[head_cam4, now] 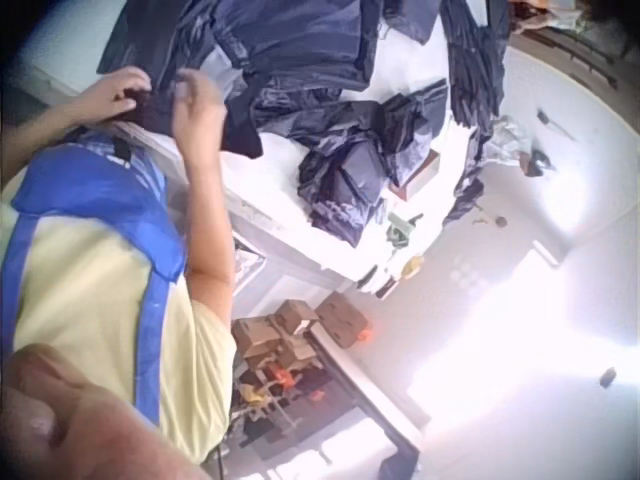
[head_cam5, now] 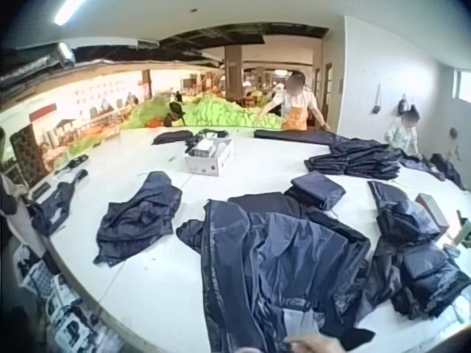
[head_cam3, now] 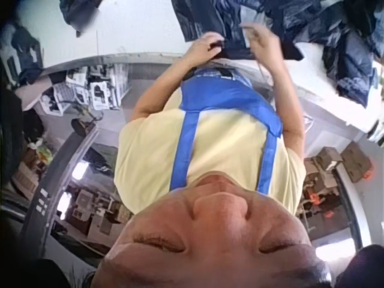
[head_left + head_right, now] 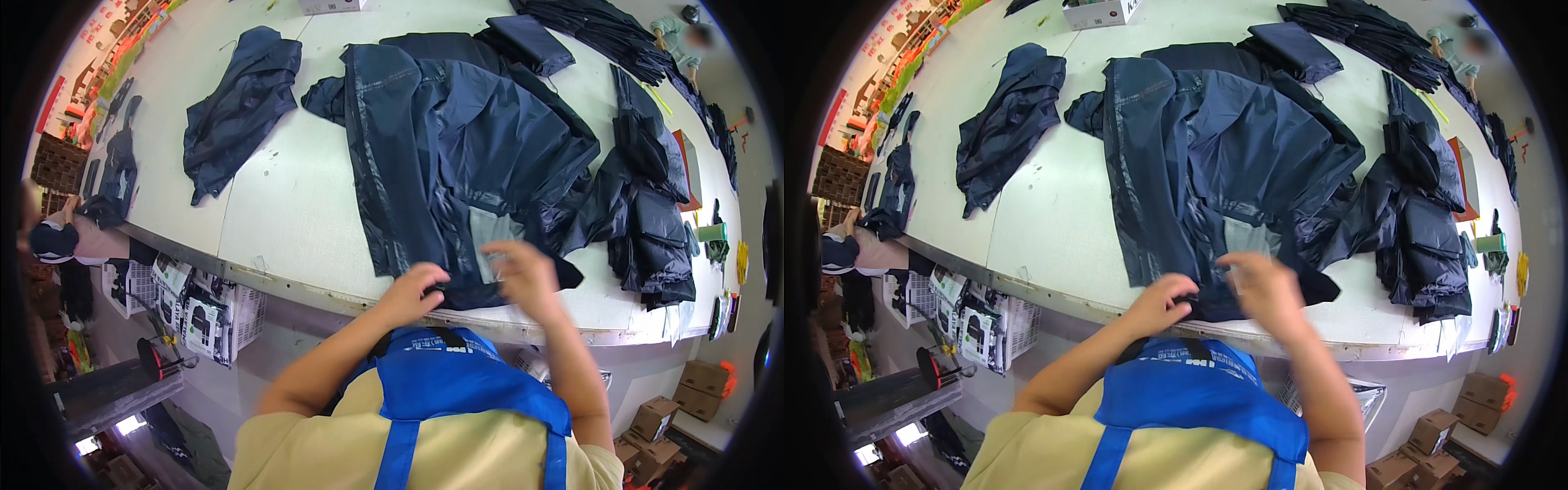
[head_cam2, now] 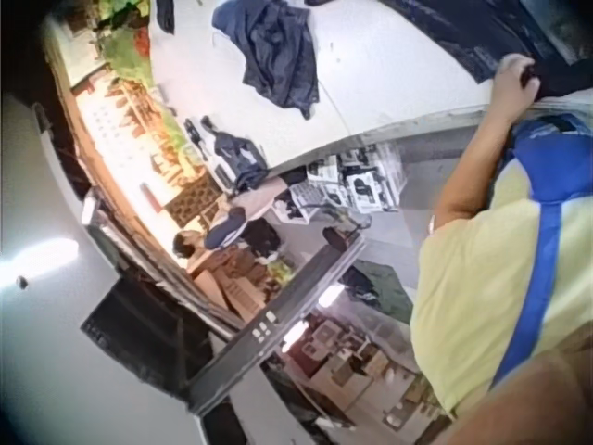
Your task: The person folds a dark blue jacket on a white table. They smooth the fabric, fold the sleeves inward, fold the body in half, and then fold it again into a compact rectangle. The folded jacket is placed on a growing stack of similar folded jackets.
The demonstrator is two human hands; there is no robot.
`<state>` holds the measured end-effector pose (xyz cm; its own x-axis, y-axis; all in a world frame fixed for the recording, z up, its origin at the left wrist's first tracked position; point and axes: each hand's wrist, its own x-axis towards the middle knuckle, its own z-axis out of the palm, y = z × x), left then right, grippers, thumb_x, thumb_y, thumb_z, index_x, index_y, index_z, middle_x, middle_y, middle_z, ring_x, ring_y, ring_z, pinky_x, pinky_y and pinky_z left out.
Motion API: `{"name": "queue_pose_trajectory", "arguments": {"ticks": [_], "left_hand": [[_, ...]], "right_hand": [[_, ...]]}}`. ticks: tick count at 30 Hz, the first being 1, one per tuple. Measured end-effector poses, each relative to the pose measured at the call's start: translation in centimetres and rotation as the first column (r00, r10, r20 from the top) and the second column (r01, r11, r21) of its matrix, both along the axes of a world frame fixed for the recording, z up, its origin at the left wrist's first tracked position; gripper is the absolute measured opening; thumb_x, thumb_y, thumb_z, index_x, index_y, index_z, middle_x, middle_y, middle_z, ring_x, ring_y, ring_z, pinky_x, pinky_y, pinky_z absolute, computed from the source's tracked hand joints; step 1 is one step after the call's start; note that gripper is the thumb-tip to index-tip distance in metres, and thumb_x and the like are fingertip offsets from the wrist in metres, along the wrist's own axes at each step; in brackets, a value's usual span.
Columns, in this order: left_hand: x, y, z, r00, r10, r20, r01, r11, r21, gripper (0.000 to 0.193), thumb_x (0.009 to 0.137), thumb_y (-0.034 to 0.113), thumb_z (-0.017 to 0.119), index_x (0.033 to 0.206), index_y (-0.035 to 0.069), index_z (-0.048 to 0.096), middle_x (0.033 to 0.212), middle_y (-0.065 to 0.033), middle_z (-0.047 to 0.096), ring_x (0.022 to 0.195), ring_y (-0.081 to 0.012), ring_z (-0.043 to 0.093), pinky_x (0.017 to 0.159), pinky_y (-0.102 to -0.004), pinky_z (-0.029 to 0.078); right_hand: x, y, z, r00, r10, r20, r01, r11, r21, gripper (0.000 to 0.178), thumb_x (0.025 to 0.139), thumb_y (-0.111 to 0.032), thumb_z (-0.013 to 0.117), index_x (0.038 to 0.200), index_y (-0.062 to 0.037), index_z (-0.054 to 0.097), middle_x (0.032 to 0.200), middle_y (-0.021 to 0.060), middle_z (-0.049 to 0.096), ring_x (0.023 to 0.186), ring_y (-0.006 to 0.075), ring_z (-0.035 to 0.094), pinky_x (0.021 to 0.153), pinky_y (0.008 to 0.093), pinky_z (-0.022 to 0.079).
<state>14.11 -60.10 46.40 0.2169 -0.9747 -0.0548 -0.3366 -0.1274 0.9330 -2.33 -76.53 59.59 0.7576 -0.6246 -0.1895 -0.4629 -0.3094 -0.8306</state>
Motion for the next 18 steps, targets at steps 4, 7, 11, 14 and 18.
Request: {"name": "queue_pose_trajectory", "arguments": {"ticks": [4,7,11,14,18], "left_hand": [[1.4,1.4,-5.8,0.675,0.683,0.28,-0.709,0.705,-0.012,0.059,0.071,0.009,0.073,0.122,0.001,0.044,0.118,-0.0185,0.047,0.105,-0.0339,0.049,0.093,-0.0411,0.04],[2.1,1.5,-4.2,0.558,0.808,-0.188,-0.734,0.587,0.341,0.052,0.077,0.012,0.073,0.119,0.0,0.046,0.112,-0.0137,0.051,0.091,-0.0251,0.055,0.072,-0.034,0.047],[5.1,0.9,-4.8,0.48,0.664,-0.573,-0.361,0.745,0.56,0.024,0.083,0.011,0.069,0.102,0.005,0.055,0.091,-0.0043,0.058,0.076,-0.0162,0.058,0.046,-0.0253,0.04],[5.2,0.8,-3.1,0.297,0.52,-0.801,-0.378,0.834,0.401,0.009,0.086,0.007,0.061,0.094,0.008,0.057,0.093,-0.0036,0.065,0.086,-0.0161,0.062,0.071,-0.0312,0.051],[5.3,0.7,0.5,0.187,0.357,-0.915,-0.403,0.878,0.26,0.028,0.087,0.004,0.056,0.114,0.008,0.054,0.113,-0.0061,0.063,0.105,-0.0201,0.06,0.096,-0.0383,0.046]], "right_hand": [[0.5,5.0,-9.9,0.945,0.284,-0.16,-0.315,0.921,-0.229,0.038,0.077,-0.024,0.074,0.107,-0.0056,0.061,0.101,0.0098,0.061,0.081,0.029,0.067,0.069,0.0368,0.054],[-0.6,5.9,-11.4,0.856,0.372,-0.36,-0.489,0.807,-0.33,0.047,0.072,-0.03,0.077,0.108,-0.0074,0.059,0.101,0.0081,0.059,0.077,0.027,0.067,0.066,0.0357,0.054],[-1.0,6.0,-11.6,0.861,0.43,-0.271,-0.508,0.747,-0.428,0.039,0.065,-0.02,0.075,0.1,-0.0109,0.062,0.092,0.0061,0.06,0.071,0.0253,0.066,0.059,0.0341,0.053],[-1.8,5.2,-10.9,0.941,0.335,-0.045,-0.316,0.823,-0.473,0.02,0.066,-0.007,0.066,0.084,-0.0132,0.064,0.077,0.006,0.061,0.066,0.0266,0.064,0.056,0.0358,0.051],[-3.7,3.7,-7.0,0.968,0.192,0.158,-0.128,0.929,-0.346,0.021,0.063,0.005,0.062,0.08,-0.0063,0.062,0.077,0.0087,0.061,0.06,0.026,0.06,0.053,0.0331,0.048]]}}
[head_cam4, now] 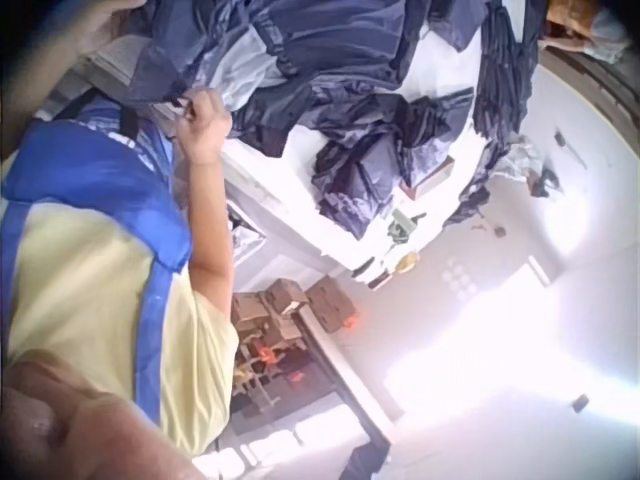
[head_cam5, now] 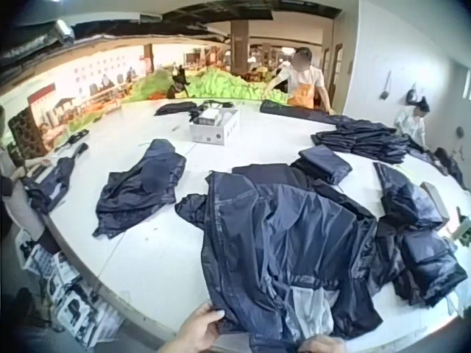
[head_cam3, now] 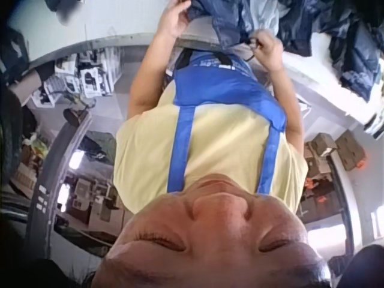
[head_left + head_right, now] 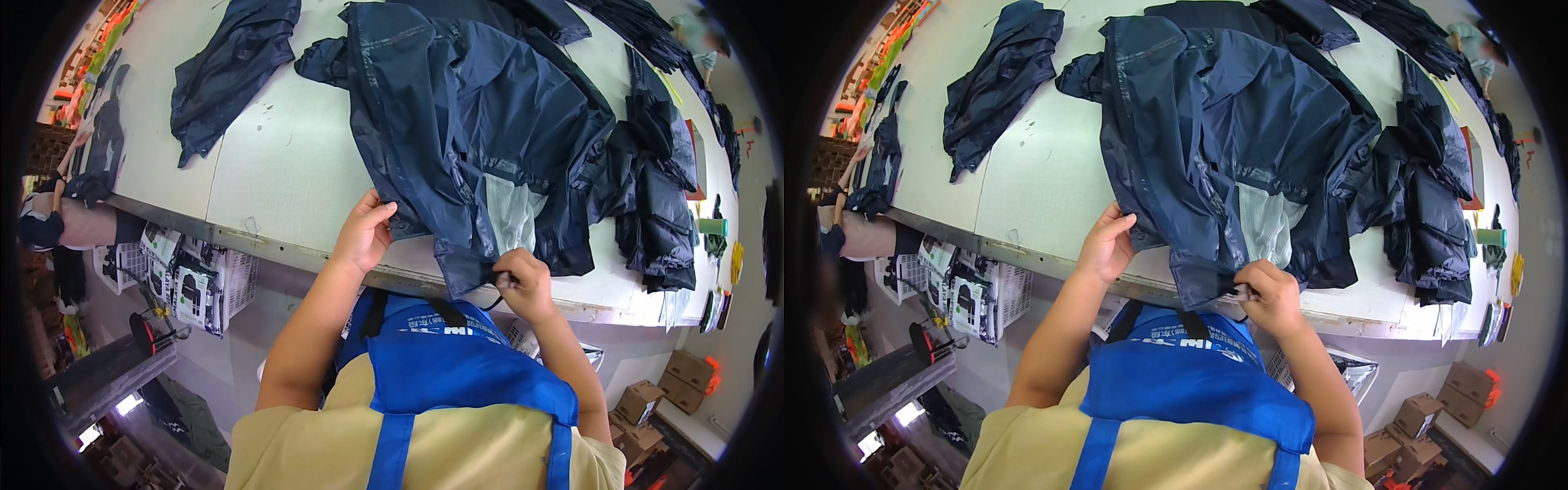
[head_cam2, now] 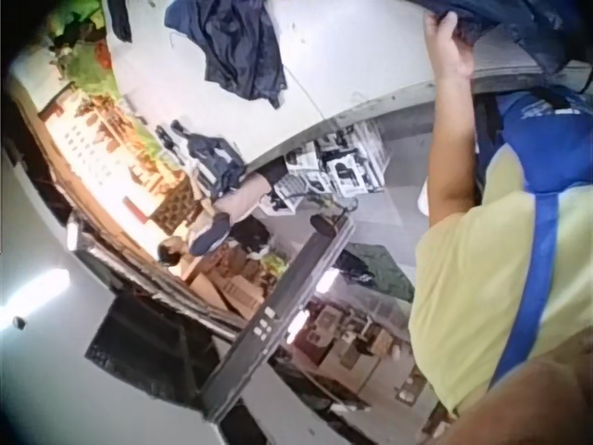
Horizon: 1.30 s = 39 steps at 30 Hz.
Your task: The person folds a dark blue jacket on a white table. They smooth the fabric, fold the sleeves inward, fold the body in half, and then fold it again into a compact rectangle. The folded jacket is placed on a growing stack of similar folded jackets.
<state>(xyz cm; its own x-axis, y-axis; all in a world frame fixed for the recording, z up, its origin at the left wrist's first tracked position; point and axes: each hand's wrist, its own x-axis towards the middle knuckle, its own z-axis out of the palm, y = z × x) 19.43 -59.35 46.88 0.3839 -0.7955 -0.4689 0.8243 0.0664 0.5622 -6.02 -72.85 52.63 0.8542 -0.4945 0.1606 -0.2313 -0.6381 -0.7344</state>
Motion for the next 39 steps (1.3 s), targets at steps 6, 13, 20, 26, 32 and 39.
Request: {"name": "queue_pose_trajectory", "arguments": {"ticks": [6,13,20,26,32,39], "left_hand": [[-0.3,-0.4,2.8,0.999,-0.036,-0.02,0.033,0.991,-0.133,0.036,0.087,0.003,0.055,0.123,0.006,0.051,0.118,-0.0074,0.061,0.108,-0.0205,0.06,0.096,-0.0368,0.047],[-1.5,-1.5,5.2,0.996,-0.059,-0.064,0.042,0.973,-0.228,0.039,0.086,0.0,0.056,0.124,0.005,0.052,0.115,-0.0075,0.062,0.105,-0.0197,0.061,0.093,-0.0354,0.049],[-2.1,-1.6,6.3,0.983,-0.124,0.133,0.148,0.971,-0.187,0.039,0.084,-0.002,0.058,0.121,0.009,0.054,0.11,-0.0013,0.06,0.1,-0.0121,0.058,0.09,-0.0282,0.047],[-3.7,-2.4,7.3,0.988,-0.142,0.066,0.152,0.97,-0.188,0.037,0.086,0.003,0.058,0.122,0.01,0.052,0.109,-0.0011,0.059,0.097,-0.0118,0.058,0.085,-0.0299,0.049],[-4.6,-3.6,9.1,0.989,-0.143,0.045,0.149,0.973,-0.176,0.031,0.088,0.006,0.058,0.118,0.01,0.051,0.106,-0.0024,0.059,0.095,-0.0134,0.059,0.082,-0.032,0.051],[-4.2,-2.9,7.4,0.999,-0.014,0.039,0.019,0.988,-0.153,0.026,0.09,0.005,0.056,0.115,0.007,0.048,0.111,-0.0072,0.06,0.103,-0.0201,0.061,0.091,-0.0407,0.05]], "right_hand": [[-2.3,0.3,1.0,0.973,-0.224,-0.049,0.226,0.897,0.38,0.017,0.07,0.01,0.053,0.079,-0.0029,0.06,0.073,0.0013,0.058,0.062,0.0058,0.05,0.055,0.0211,0.038],[-3.5,-1.7,1.7,0.894,-0.432,-0.121,0.299,0.371,0.879,0.008,0.08,-0.002,0.055,0.086,-0.0063,0.056,0.066,-0.0055,0.051,0.051,0.001,0.04,0.049,0.0176,0.031],[-5.0,-3.4,3.6,0.952,-0.06,-0.3,0.29,0.489,0.823,0.007,0.081,-0.005,0.062,0.087,-0.0013,0.058,0.072,-0.0007,0.057,0.064,0.0071,0.054,0.061,0.0209,0.042],[-2.2,-3.3,6.1,0.972,0.012,-0.234,0.17,0.651,0.74,0.031,0.08,-0.015,0.07,0.105,0.0004,0.06,0.082,0.0025,0.06,0.069,0.0048,0.051,0.063,0.0183,0.041],[3.6,2.5,6.6,0.949,-0.179,-0.259,0.288,0.825,0.487,0.055,0.071,-0.022,0.081,0.109,0.0015,0.049,0.089,0.0086,0.061,0.071,0.0085,0.054,0.062,0.0243,0.046],[3.1,1.3,5.3,0.917,-0.388,-0.092,0.256,0.396,0.882,0.025,0.08,0.004,0.066,0.103,0.0031,0.056,0.089,0.0036,0.063,0.075,0.004,0.057,0.069,0.0178,0.046]]}}
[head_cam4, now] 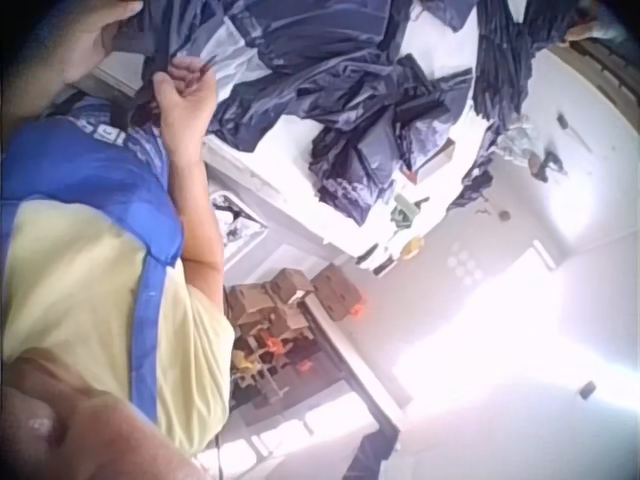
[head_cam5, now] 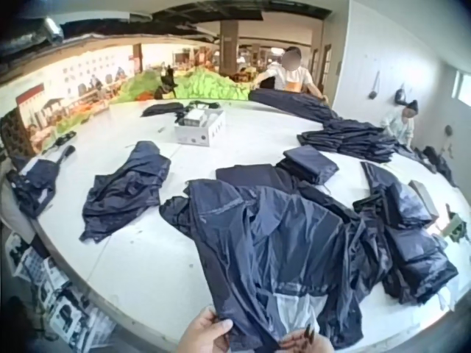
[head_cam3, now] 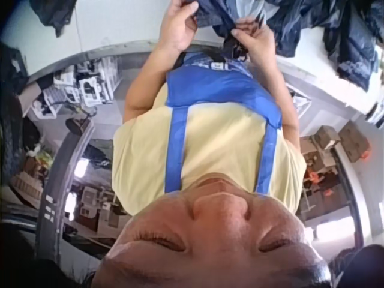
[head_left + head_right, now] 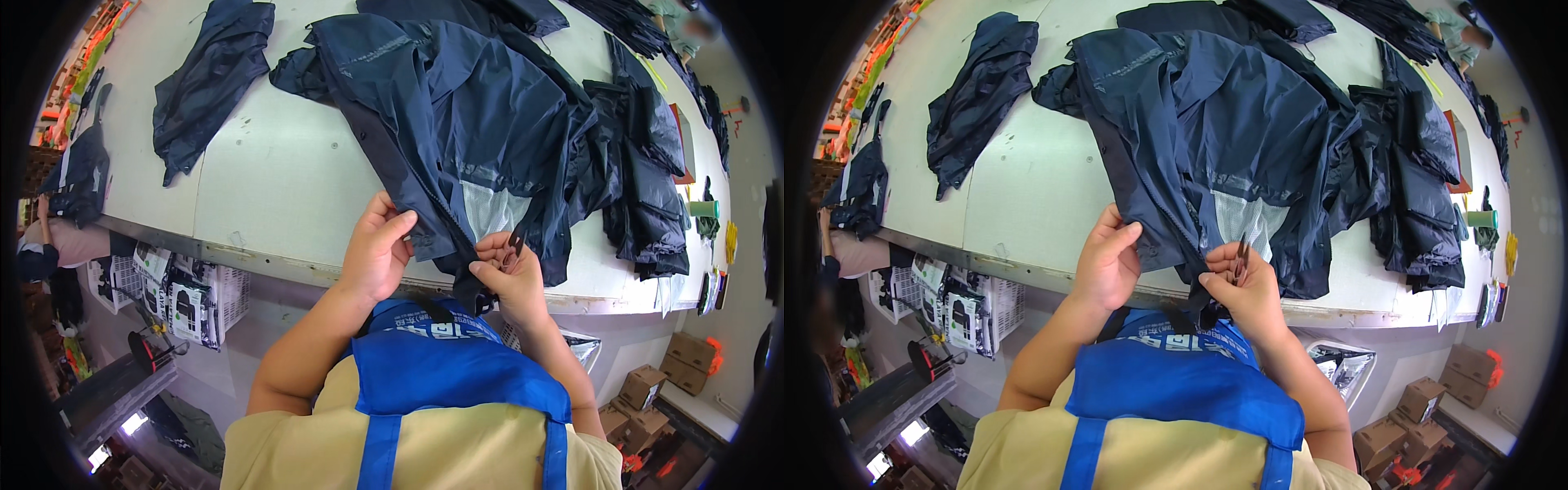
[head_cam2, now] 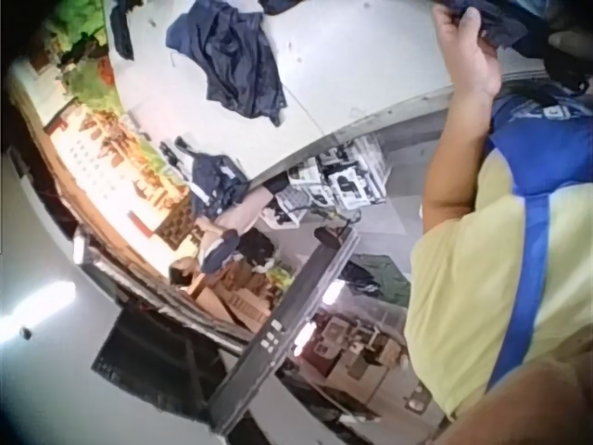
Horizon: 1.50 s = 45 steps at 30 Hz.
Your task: The person folds a dark blue jacket on a white table. They smooth the fabric, fold the sleeves inward, fold the body in half, and then fold it again into a compact rectangle. The folded jacket is placed on a growing stack of similar folded jackets.
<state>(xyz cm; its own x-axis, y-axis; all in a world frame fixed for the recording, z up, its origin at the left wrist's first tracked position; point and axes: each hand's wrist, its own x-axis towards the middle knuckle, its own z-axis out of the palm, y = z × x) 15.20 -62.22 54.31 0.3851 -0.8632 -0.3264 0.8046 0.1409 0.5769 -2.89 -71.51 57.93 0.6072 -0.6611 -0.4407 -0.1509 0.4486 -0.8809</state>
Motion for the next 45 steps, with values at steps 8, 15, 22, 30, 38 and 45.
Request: {"name": "queue_pose_trajectory", "arguments": {"ticks": [8,15,22,30,38,45], "left_hand": [[-3.4,1.3,1.7,0.914,-0.365,0.174,0.342,0.927,0.152,0.039,0.085,0.005,0.069,0.118,0.002,0.05,0.108,-0.0061,0.061,0.096,-0.0128,0.059,0.085,-0.0288,0.049],[-4.5,0.9,1.4,0.891,-0.272,0.363,0.215,0.958,0.19,0.034,0.083,0.001,0.068,0.113,0.0,0.051,0.099,-0.0078,0.062,0.086,-0.0143,0.064,0.074,-0.028,0.053],[-5.2,0.3,0.9,0.789,-0.154,0.595,0.123,0.988,0.094,0.041,0.083,0.002,0.068,0.118,0.0,0.046,0.099,-0.0104,0.062,0.087,-0.0151,0.063,0.074,-0.0295,0.053],[-4.2,0.4,1.5,0.662,-0.211,0.719,0.143,0.977,0.155,0.048,0.082,0.001,0.068,0.122,0.001,0.04,0.093,-0.0101,0.061,0.08,-0.0123,0.061,0.071,-0.0279,0.051],[-4.6,0.5,1.3,0.731,-0.058,0.68,0.092,0.996,-0.014,0.031,0.085,-0.001,0.066,0.109,0.001,0.047,0.089,-0.0109,0.063,0.08,-0.0123,0.063,0.073,-0.0261,0.052],[-3.4,0.8,3.3,0.601,-0.181,0.778,0.124,0.983,0.133,0.015,0.086,0.0,0.066,0.099,-0.001,0.058,0.088,-0.0094,0.065,0.08,-0.0117,0.064,0.071,-0.0268,0.052]], "right_hand": [[0.3,-0.1,1.0,0.999,0.033,0.017,-0.034,0.999,0.043,0.014,0.084,-0.003,0.069,0.094,0.0024,0.062,0.081,0.0034,0.065,0.068,0.0056,0.059,0.064,0.0186,0.047],[0.1,-0.5,0.9,1.0,-0.011,0.019,0.011,0.999,-0.043,0.011,0.092,-0.011,0.062,0.091,0.0003,0.061,0.072,-0.0001,0.059,0.057,0.0046,0.052,0.053,0.0185,0.042],[0.2,0.5,0.6,0.998,-0.011,0.065,0.014,0.999,-0.045,0.009,0.094,-0.009,0.058,0.092,0.0001,0.059,0.075,0.0018,0.058,0.058,0.0064,0.052,0.055,0.0196,0.043],[0.6,-1.5,3.0,0.948,0.265,-0.178,-0.306,0.597,-0.741,0.026,0.077,0.007,0.067,0.098,-0.0076,0.071,0.09,0.0046,0.056,0.065,0.01,0.052,0.056,0.0225,0.042],[0.3,-2.3,1.8,0.948,0.288,-0.134,-0.242,0.377,-0.894,0.023,0.073,0.007,0.069,0.092,-0.0062,0.069,0.083,0.0068,0.056,0.072,0.0207,0.06,0.061,0.0298,0.048],[-0.6,-3.1,1.3,0.981,0.175,-0.087,-0.175,0.592,-0.787,0.017,0.074,0.007,0.068,0.088,-0.0037,0.065,0.079,0.0051,0.054,0.065,0.0149,0.051,0.056,0.0256,0.041]]}}
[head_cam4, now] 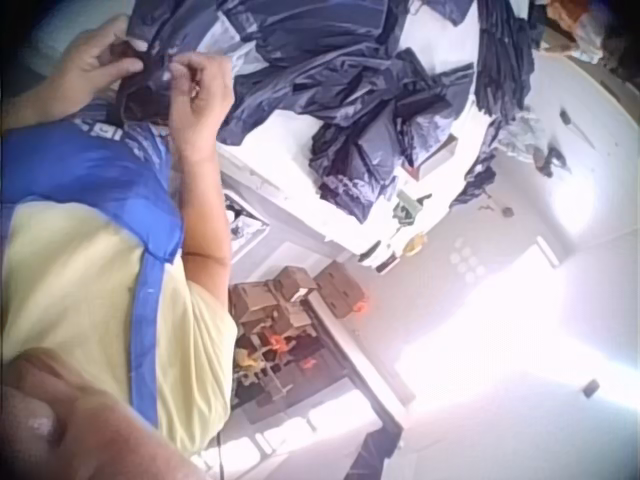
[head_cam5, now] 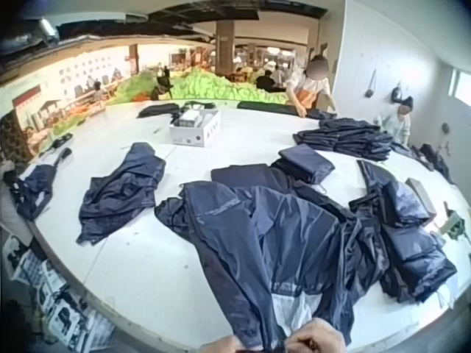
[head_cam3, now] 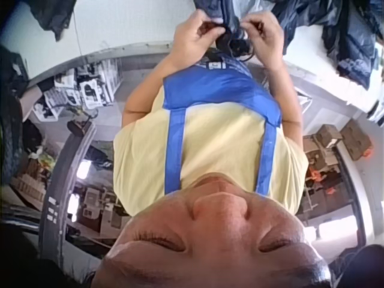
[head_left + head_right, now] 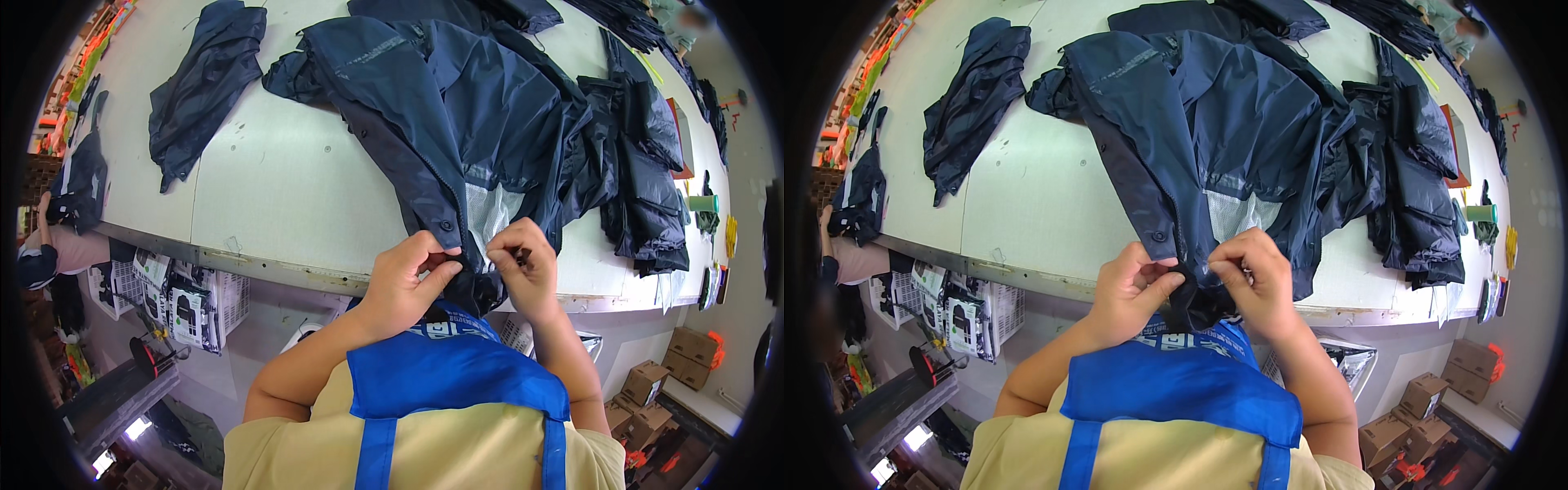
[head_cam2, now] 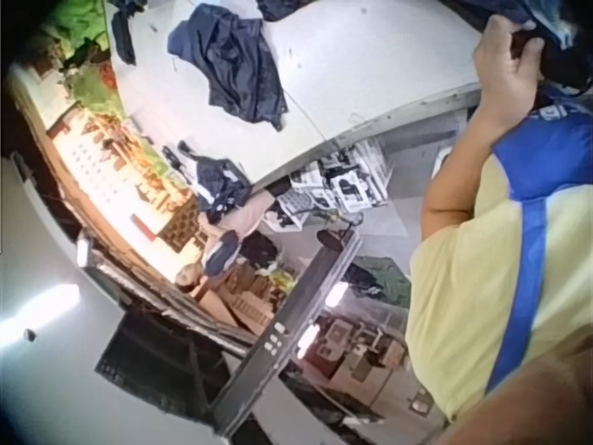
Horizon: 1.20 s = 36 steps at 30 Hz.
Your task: The person folds a dark blue jacket on a white table. They smooth the fabric, fold the sleeves inward, fold the body in half, and then fold it again into a compact rectangle. The folded jacket is placed on a growing stack of similar folded jackets.
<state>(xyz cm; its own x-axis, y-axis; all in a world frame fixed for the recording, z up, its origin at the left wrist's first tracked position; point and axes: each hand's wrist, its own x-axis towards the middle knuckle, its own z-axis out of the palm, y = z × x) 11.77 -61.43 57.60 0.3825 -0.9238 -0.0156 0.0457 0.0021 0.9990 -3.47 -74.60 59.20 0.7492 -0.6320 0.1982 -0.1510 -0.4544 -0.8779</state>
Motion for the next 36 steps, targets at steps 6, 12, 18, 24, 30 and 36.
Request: {"name": "queue_pose_trajectory", "arguments": {"ticks": [6,12,18,24,30,36], "left_hand": [[-0.1,-0.3,-0.1,0.998,-0.01,-0.061,0.008,0.999,-0.039,0.025,0.084,-0.001,0.067,0.109,0.0,0.06,0.085,-0.0069,0.063,0.076,-0.0099,0.061,0.069,-0.0244,0.051],[0.0,-0.3,0.1,0.992,-0.011,-0.122,0.014,0.999,0.028,0.035,0.082,0.0,0.069,0.116,0.001,0.06,0.087,-0.0068,0.061,0.076,-0.0088,0.058,0.067,-0.0243,0.05],[0.4,-0.1,0.1,0.994,-0.08,-0.069,0.085,0.994,0.062,0.039,0.083,-0.006,0.066,0.121,-0.003,0.056,0.091,-0.004,0.06,0.084,-0.0079,0.058,0.074,-0.0234,0.049],[0.3,-0.2,0.3,0.998,-0.068,-0.009,0.068,0.997,0.048,0.038,0.083,-0.005,0.067,0.119,-0.003,0.057,0.093,-0.0046,0.06,0.084,-0.0083,0.059,0.074,-0.0239,0.049],[0.3,-0.1,0.2,0.998,-0.056,-0.034,0.058,0.997,0.052,0.037,0.083,-0.005,0.068,0.118,-0.004,0.058,0.092,-0.0044,0.06,0.084,-0.0085,0.059,0.073,-0.024,0.049],[0.4,0.1,0.1,0.956,-0.063,-0.286,0.095,0.991,0.097,0.042,0.083,-0.005,0.067,0.123,0.0,0.052,0.093,-0.0046,0.06,0.086,-0.0086,0.059,0.076,-0.0234,0.049]], "right_hand": [[-1.1,-0.2,1.7,0.997,-0.022,0.068,-0.002,0.942,0.335,0.036,0.075,-0.001,0.068,0.109,-0.0026,0.056,0.082,0.0054,0.052,0.067,0.0127,0.048,0.061,0.0277,0.041],[-0.4,-0.5,4.9,0.931,0.142,-0.337,-0.213,0.96,-0.183,0.043,0.077,-0.007,0.069,0.115,0.0017,0.053,0.085,0.0138,0.057,0.073,0.0299,0.058,0.069,0.038,0.048],[-0.2,-0.4,5.3,0.895,0.165,-0.413,-0.282,0.929,-0.24,0.044,0.077,-0.012,0.071,0.116,0.0001,0.054,0.08,0.0127,0.059,0.073,0.0312,0.06,0.068,0.0394,0.049],[0.2,0.1,5.0,0.908,0.13,-0.398,-0.289,0.882,-0.372,0.038,0.077,-0.014,0.072,0.109,-0.0016,0.057,0.079,0.0109,0.061,0.07,0.0301,0.061,0.065,0.039,0.049],[0.3,0.5,4.7,0.925,0.116,-0.361,-0.285,0.84,-0.461,0.036,0.075,-0.012,0.072,0.107,-0.001,0.059,0.08,0.0117,0.063,0.071,0.0303,0.062,0.065,0.0379,0.05],[-0.8,0.1,3.0,0.978,0.05,-0.204,-0.012,0.983,0.181,0.035,0.083,-0.007,0.069,0.113,0.0044,0.056,0.09,0.0101,0.067,0.078,0.0183,0.064,0.069,0.03,0.049]]}}
